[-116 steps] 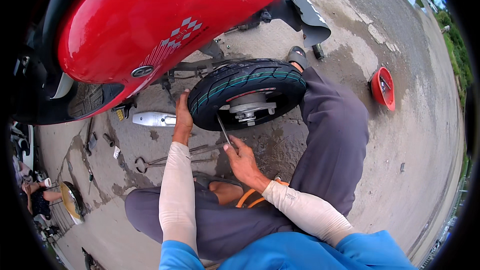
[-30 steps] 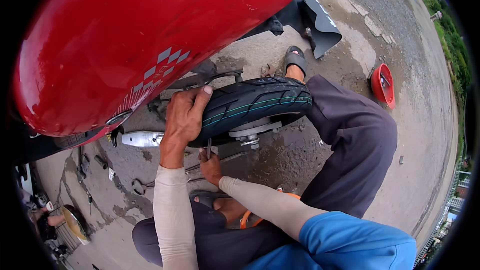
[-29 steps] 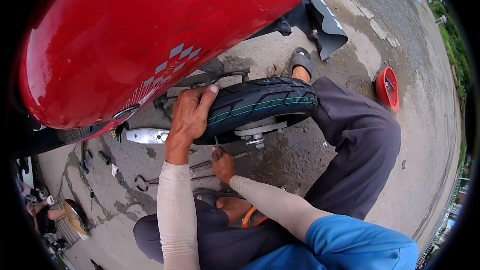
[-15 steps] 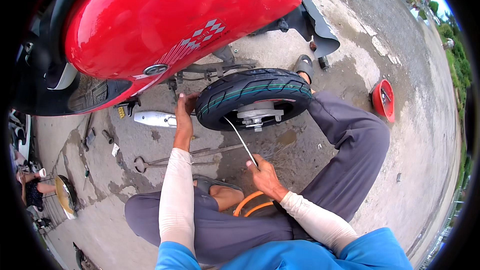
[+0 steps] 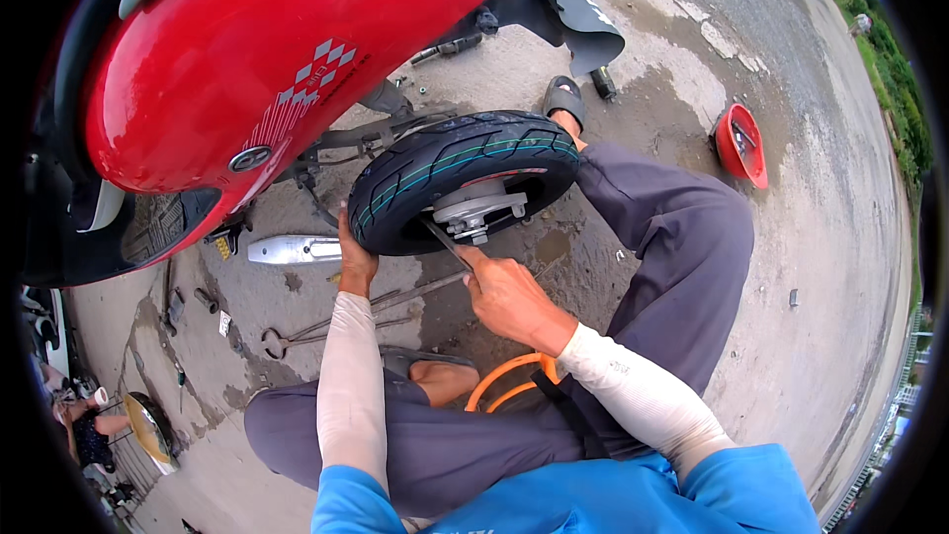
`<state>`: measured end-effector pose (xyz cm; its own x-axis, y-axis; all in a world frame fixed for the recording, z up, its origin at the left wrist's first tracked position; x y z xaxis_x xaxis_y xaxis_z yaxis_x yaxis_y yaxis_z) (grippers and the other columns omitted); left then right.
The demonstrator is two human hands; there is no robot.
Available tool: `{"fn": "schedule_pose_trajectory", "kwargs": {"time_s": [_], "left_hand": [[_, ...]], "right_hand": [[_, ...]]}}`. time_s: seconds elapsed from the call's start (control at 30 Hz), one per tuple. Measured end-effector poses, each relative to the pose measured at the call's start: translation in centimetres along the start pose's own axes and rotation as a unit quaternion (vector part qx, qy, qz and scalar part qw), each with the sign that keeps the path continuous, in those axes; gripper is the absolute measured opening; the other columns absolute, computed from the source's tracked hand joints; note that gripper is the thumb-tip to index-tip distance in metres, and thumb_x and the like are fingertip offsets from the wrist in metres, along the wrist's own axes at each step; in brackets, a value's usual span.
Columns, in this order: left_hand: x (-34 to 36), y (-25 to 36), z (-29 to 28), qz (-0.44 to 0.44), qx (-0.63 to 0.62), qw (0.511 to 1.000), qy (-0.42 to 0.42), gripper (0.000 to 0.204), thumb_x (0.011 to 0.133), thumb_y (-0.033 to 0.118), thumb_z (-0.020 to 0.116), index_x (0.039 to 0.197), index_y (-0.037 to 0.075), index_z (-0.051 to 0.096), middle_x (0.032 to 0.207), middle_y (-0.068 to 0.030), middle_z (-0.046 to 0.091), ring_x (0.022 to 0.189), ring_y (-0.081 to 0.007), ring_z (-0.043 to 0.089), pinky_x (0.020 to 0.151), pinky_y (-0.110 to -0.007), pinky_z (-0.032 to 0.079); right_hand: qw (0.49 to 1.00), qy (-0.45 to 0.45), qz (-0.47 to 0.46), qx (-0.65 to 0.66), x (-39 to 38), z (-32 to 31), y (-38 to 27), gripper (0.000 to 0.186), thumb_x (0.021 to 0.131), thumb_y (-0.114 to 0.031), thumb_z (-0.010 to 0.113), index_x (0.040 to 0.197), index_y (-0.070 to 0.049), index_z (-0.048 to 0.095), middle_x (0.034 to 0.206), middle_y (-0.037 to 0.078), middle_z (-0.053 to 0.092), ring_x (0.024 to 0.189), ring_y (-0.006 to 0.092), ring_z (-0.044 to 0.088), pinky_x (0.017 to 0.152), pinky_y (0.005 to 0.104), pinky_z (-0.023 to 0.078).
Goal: The person mounts a new tire onto the rear wheel hub of a red scooter. They use a tire lever to pry the tire bead over the rim edge and then use a wrench to tighten the axle nut, securing the wheel in place.
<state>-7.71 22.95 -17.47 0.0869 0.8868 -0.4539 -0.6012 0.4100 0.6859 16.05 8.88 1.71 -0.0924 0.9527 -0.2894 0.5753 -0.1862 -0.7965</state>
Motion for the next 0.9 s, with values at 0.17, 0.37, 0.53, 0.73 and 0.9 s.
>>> {"fn": "schedule_pose_trajectory", "kwargs": {"time_s": [0.17, 0.37, 0.53, 0.73, 0.9], "left_hand": [[1.8, -0.9, -2.7, 0.013, 0.016, 1.0, 0.007, 0.06, 0.106, 0.054, 0.039, 0.146, 0.012, 0.055, 0.144, -0.0107, 0.063, 0.131, -0.0302, 0.06, 0.116, -0.045, 0.044], [1.8, 0.1, -1.7, 0.022, 0.03, 0.999, -0.017, 0.058, 0.109, 0.047, 0.036, 0.152, 0.01, 0.049, 0.151, -0.0112, 0.057, 0.136, -0.0307, 0.055, 0.119, -0.045, 0.041], [1.9, 0.2, -1.4, 0.008, 0.017, 1.0, -0.017, 0.058, 0.108, 0.046, 0.039, 0.152, 0.008, 0.048, 0.15, -0.0115, 0.057, 0.136, -0.0305, 0.055, 0.119, -0.044, 0.041], [2.0, 0.7, -2.1, 0.06, 0.097, 0.991, -0.067, 0.056, 0.108, 0.041, 0.039, 0.151, 0.006, 0.048, 0.148, -0.0128, 0.059, 0.134, -0.0303, 0.057, 0.118, -0.044, 0.042], [1.8, 1.2, -1.9, 0.099, 0.153, 0.977, -0.111, 0.047, 0.108, 0.026, 0.047, 0.147, 0.002, 0.051, 0.143, -0.0113, 0.061, 0.127, -0.0264, 0.06, 0.112, -0.042, 0.048]], "right_hand": [[0.998, -0.021, -0.013, -0.056, 2.5, 0.5, 0.0, 0.042, 0.096, -0.007, 0.054, 0.135, 0.009, 0.055, 0.089, 0.036, 0.067, 0.089, 0.0514, 0.067, 0.081, 0.0558, 0.052], [0.995, -0.061, -0.029, -0.073, 4.4, -0.4, -0.5, 0.044, 0.088, -0.003, 0.053, 0.13, 0.011, 0.061, 0.092, 0.036, 0.068, 0.092, 0.0504, 0.068, 0.085, 0.0534, 0.054], [0.989, -0.1, -0.014, -0.105, 5.1, -1.6, -1.3, 0.045, 0.086, -0.001, 0.053, 0.128, 0.011, 0.062, 0.095, 0.036, 0.068, 0.094, 0.05, 0.069, 0.086, 0.0525, 0.054], [0.986, -0.14, 0.006, -0.086, 6.7, -2.5, -1.9, 0.042, 0.092, -0.005, 0.053, 0.13, 0.007, 0.065, 0.11, 0.034, 0.069, 0.108, 0.047, 0.067, 0.096, 0.0493, 0.053], [0.983, -0.16, 0.005, -0.094, 8.0, -3.0, -1.5, 0.039, 0.095, -0.009, 0.054, 0.129, 0.004, 0.067, 0.118, 0.03, 0.07, 0.115, 0.0432, 0.066, 0.1, 0.0458, 0.052]]}}
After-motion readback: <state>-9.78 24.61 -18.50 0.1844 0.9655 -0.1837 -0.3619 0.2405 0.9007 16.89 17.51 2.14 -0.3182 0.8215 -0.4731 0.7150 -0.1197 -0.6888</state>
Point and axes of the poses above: each hand's wrist, its own x-axis towards the middle knuckle, its own z-axis out of the palm, y = z × x, the point moved 3 cm from there along x, towards the middle knuckle
